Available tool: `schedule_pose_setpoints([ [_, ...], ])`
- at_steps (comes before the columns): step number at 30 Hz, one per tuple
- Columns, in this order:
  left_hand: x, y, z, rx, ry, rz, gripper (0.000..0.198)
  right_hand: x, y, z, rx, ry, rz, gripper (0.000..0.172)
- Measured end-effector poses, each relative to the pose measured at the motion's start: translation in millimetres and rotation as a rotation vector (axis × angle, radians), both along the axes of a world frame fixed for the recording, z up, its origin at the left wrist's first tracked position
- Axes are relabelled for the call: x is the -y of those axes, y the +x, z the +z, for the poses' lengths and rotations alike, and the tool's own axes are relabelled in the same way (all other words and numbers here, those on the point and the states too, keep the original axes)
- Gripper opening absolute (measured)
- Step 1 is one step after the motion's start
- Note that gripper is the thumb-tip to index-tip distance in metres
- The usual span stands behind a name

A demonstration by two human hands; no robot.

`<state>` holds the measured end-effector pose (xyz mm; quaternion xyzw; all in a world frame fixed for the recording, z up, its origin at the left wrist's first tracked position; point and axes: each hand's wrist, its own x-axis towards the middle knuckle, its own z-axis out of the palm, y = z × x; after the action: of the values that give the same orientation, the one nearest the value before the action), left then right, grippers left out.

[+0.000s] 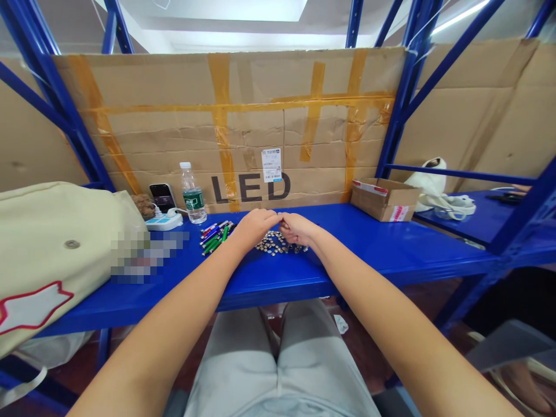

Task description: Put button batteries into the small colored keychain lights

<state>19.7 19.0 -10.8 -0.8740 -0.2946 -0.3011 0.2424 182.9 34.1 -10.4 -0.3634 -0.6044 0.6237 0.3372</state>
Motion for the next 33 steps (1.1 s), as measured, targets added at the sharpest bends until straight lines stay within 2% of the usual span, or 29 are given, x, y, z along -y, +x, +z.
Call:
schedule_pose_setpoints([
  [2, 2.4, 1.3, 0.7, -0.056, 0.041, 0.018, 0.029, 1.2, 4.2, 3.8, 0.03, -0.108, 0.093, 0.037],
  [4, 5.3, 4.7, 1.6, -0.054, 0.044, 0.027, 0.027, 1.3, 7.2, 6.7, 0.035, -0.139, 0.099, 0.037],
  [6, 7.7, 9.3, 2.2, 0.013, 0.009, 0.027, 0.023, 1.0, 8.1, 8.1, 0.01, -0.123, 0.079, 0.037],
  [9, 9.1, 15.7, 2.2, 0.217, -0.101, 0.019, 0.02, 1.2, 6.5, 7.9, -0.036, -0.068, 0.04, 0.039],
  [11, 8.5, 18.3, 2.0, 0.36, -0.2, -0.012, 0.022, 1.7, 4.7, 7.1, -0.047, -0.02, -0.002, 0.04],
  [17, 2.7, 19.6, 0.8, 0.762, -0.597, -0.209, 0.03, 0.2, -0.4, 5.0, -0.04, 0.195, -0.169, 0.04],
  [20, 1.3, 18.8, -0.2, 0.838, -0.765, -0.165, 0.035, -2.7, -1.3, 4.0, 0.036, 0.336, -0.24, 0.043],
  [23, 3.2, 16.5, 0.3, 0.748, -0.897, -0.059, 0.024, -4.6, -0.5, 3.6, 0.149, 0.467, -0.326, 0.045],
  [25, 5.2, 13.8, 1.7, 0.628, -0.85, -0.006, 0.027, -4.8, 0.0, 3.2, 0.208, 0.522, -0.349, 0.047],
  [28, 6.8, 9.1, 4.2, 0.452, -0.544, 0.015, 0.022, -4.7, 0.0, 1.3, 0.204, 0.508, -0.312, 0.047],
  [31, 6.1, 6.3, 4.6, 0.259, -0.239, 0.001, 0.018, -5.9, 0.3, -2.4, 0.092, 0.356, -0.223, 0.044],
  [33, 5.6, 6.1, 3.9, 0.157, -0.125, 0.013, 0.019, -7.3, 1.3, -4.6, 0.013, 0.239, -0.137, 0.042],
])
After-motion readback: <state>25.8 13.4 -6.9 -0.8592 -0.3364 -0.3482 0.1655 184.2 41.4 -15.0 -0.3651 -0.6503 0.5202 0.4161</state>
